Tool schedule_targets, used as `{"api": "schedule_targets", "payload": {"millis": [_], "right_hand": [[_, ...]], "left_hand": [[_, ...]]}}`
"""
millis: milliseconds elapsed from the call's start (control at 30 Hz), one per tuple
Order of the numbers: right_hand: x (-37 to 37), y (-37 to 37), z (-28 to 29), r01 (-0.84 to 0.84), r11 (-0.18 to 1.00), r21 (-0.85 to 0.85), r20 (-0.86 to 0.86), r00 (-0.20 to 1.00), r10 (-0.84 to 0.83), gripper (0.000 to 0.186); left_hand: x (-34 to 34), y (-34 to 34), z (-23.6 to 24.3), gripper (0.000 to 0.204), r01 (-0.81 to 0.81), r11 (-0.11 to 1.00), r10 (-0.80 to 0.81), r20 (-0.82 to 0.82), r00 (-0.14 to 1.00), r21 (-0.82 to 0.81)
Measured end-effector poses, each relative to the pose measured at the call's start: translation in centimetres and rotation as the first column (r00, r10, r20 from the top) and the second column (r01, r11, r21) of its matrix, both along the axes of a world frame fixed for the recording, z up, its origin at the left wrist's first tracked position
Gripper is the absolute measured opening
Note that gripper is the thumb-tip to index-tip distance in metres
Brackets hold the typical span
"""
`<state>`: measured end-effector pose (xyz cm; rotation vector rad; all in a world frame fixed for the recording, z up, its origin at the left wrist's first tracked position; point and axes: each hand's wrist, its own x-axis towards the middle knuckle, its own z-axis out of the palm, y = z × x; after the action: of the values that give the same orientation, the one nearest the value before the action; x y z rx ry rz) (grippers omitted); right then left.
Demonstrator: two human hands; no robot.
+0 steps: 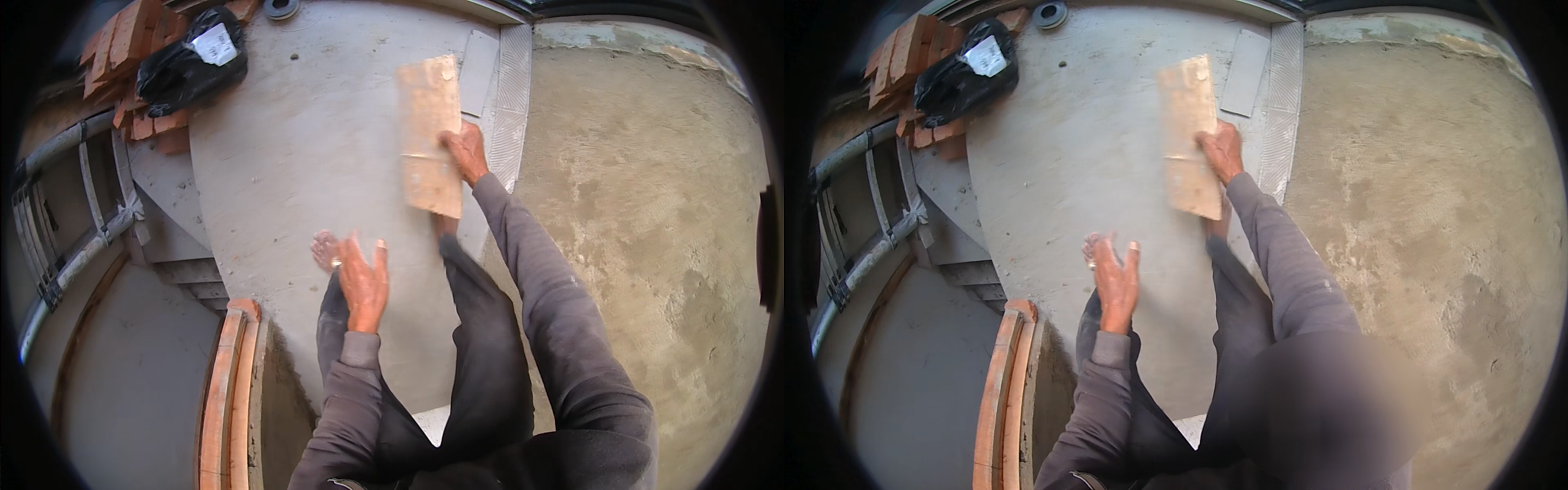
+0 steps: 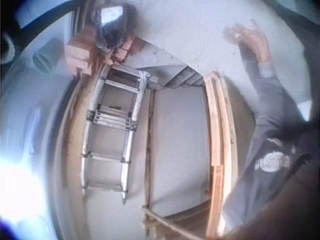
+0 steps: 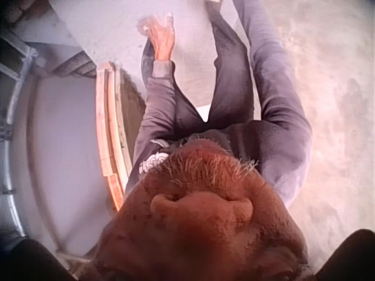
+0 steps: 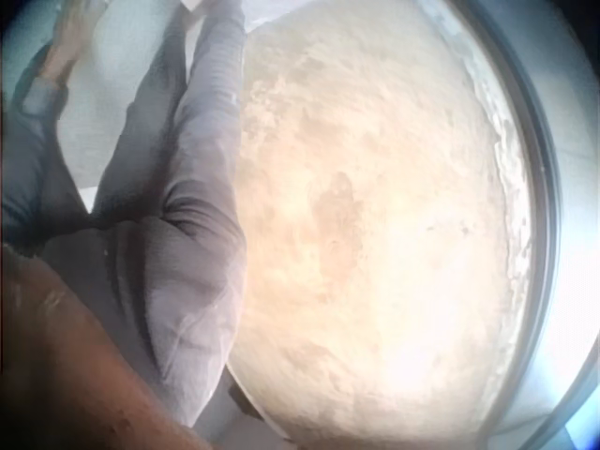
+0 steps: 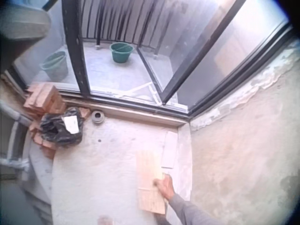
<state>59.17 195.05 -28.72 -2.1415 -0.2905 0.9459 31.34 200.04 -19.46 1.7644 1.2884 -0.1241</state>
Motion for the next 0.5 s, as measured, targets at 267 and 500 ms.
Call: {"api": "schedule_targets", "payload": {"millis": [267, 500], "right_hand": [[-4.6, 4.6, 0.3, 0.142, 0.961, 0.236, -0.797, 0.594, 0.108, 0.039], [-3.1, 2.9, -1.2, 0.012, 0.981, 0.195, -0.82, 0.551, 0.156, 0.04]], "left_hand": [[1.9, 5.3, -1.5, 0.046, -0.511, 0.683, 0.618, 0.04, 0.785, -0.523], [2.3, 2.6, -0.3, 0.031, -0.534, 0.516, 0.742, 0.037, 0.67, -0.67]]}}
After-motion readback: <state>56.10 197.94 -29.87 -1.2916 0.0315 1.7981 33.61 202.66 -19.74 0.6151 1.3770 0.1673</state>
